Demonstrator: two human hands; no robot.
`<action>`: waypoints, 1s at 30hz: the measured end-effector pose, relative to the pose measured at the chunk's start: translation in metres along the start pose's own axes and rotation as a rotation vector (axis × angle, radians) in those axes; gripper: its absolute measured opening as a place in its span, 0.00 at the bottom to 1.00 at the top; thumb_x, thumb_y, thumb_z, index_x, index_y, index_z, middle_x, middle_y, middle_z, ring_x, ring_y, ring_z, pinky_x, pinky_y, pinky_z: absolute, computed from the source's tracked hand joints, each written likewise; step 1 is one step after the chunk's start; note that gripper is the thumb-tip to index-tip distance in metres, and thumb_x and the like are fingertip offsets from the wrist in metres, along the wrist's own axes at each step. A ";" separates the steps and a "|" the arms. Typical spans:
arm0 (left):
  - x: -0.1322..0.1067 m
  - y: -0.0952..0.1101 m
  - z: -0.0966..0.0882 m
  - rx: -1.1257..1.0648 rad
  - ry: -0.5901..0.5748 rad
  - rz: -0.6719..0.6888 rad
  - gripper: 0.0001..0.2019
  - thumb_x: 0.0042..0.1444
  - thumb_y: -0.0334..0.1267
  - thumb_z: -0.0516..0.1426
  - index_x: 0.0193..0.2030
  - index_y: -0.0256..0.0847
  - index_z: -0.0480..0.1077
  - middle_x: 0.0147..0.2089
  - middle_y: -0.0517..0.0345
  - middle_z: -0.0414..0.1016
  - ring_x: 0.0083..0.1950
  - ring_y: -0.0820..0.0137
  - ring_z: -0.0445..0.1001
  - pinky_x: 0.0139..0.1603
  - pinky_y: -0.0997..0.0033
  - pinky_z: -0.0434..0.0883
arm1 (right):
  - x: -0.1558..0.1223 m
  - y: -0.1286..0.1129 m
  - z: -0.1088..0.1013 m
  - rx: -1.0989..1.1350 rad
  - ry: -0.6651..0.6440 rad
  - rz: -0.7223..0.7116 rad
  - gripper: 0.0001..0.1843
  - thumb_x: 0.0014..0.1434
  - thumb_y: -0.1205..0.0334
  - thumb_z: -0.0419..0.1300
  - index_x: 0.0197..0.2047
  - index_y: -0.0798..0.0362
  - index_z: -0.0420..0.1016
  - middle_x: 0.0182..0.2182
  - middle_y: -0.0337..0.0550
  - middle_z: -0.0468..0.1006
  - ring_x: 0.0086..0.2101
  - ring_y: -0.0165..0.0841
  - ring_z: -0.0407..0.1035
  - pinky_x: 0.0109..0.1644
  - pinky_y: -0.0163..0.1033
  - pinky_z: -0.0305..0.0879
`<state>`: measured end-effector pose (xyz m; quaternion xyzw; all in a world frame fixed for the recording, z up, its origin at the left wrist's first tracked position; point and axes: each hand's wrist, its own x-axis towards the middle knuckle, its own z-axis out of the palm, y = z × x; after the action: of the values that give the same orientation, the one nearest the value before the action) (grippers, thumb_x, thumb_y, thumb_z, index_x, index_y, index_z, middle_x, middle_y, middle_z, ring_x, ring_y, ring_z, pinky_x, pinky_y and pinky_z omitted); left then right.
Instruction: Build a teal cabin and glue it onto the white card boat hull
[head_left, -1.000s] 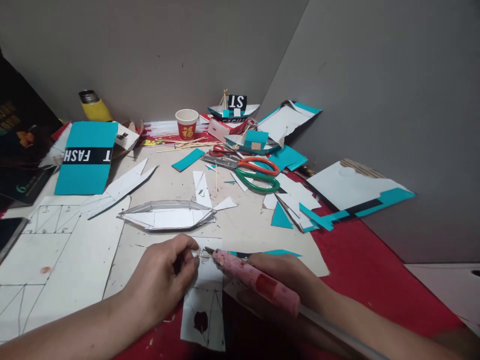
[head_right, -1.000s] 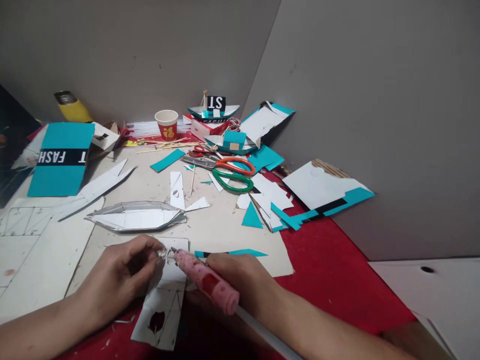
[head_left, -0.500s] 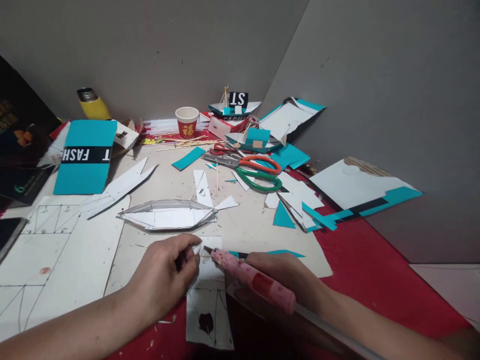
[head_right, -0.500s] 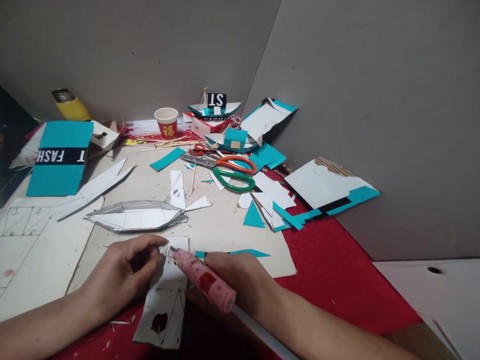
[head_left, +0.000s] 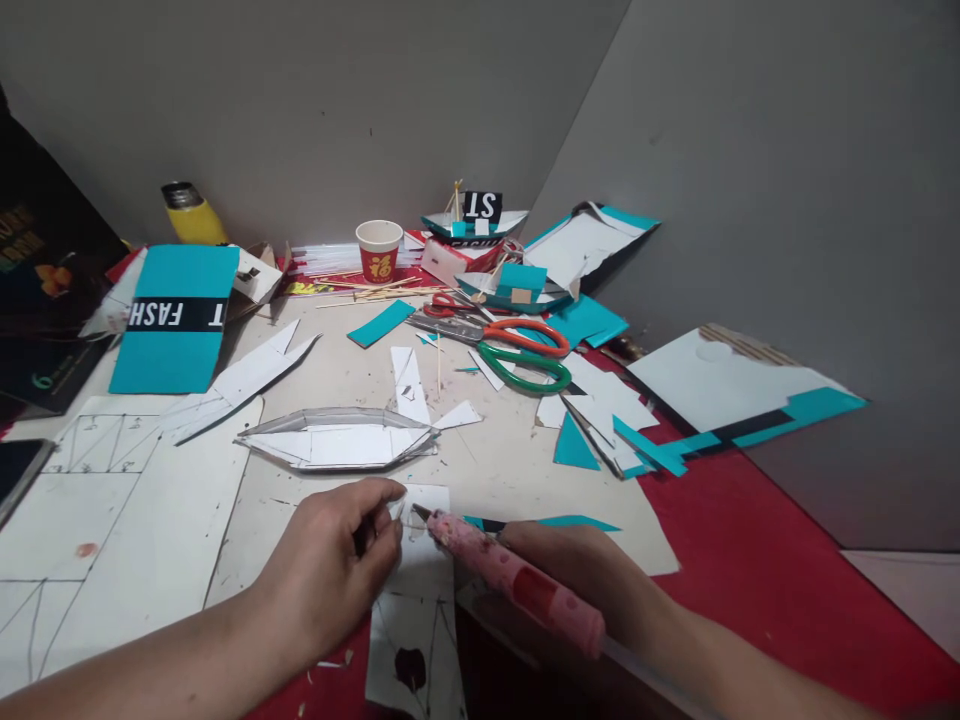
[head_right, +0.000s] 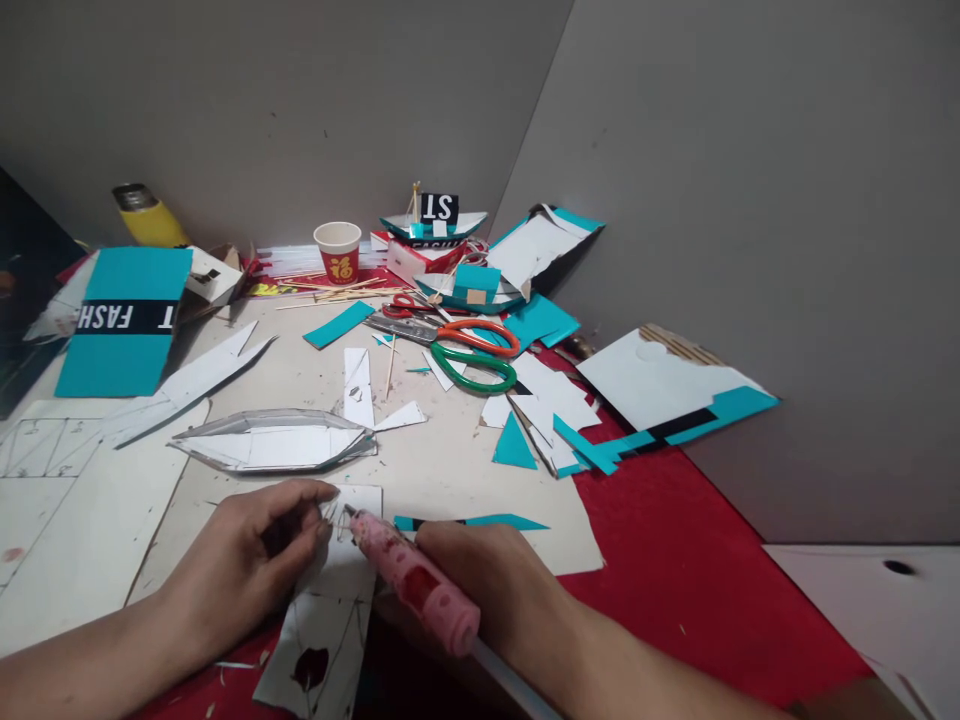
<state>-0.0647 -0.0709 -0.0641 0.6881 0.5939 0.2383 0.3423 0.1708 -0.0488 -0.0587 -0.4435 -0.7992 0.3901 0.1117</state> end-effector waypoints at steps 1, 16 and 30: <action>0.000 0.000 0.000 0.003 0.002 0.001 0.12 0.59 0.34 0.51 0.46 0.40 0.72 0.28 0.61 0.74 0.28 0.71 0.71 0.31 0.70 0.68 | 0.000 0.000 0.000 -0.002 -0.015 0.017 0.17 0.58 0.50 0.58 0.24 0.52 0.70 0.18 0.36 0.70 0.18 0.27 0.59 0.20 0.32 0.54; -0.001 0.002 -0.002 0.022 0.008 0.015 0.12 0.58 0.34 0.52 0.45 0.40 0.73 0.26 0.61 0.73 0.27 0.72 0.70 0.29 0.71 0.67 | -0.003 -0.017 -0.008 -0.038 -0.010 0.081 0.13 0.57 0.52 0.55 0.27 0.51 0.69 0.20 0.39 0.72 0.20 0.29 0.63 0.22 0.34 0.58; -0.007 0.011 -0.006 -0.113 0.002 -0.046 0.04 0.59 0.36 0.52 0.39 0.42 0.67 0.26 0.65 0.69 0.25 0.74 0.66 0.26 0.75 0.64 | 0.000 0.000 -0.006 0.113 0.026 -0.081 0.22 0.60 0.55 0.58 0.57 0.45 0.73 0.39 0.41 0.82 0.37 0.39 0.77 0.36 0.37 0.75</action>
<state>-0.0628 -0.0772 -0.0514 0.6536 0.5956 0.2639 0.3853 0.1740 -0.0459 -0.0549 -0.4088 -0.7916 0.4240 0.1628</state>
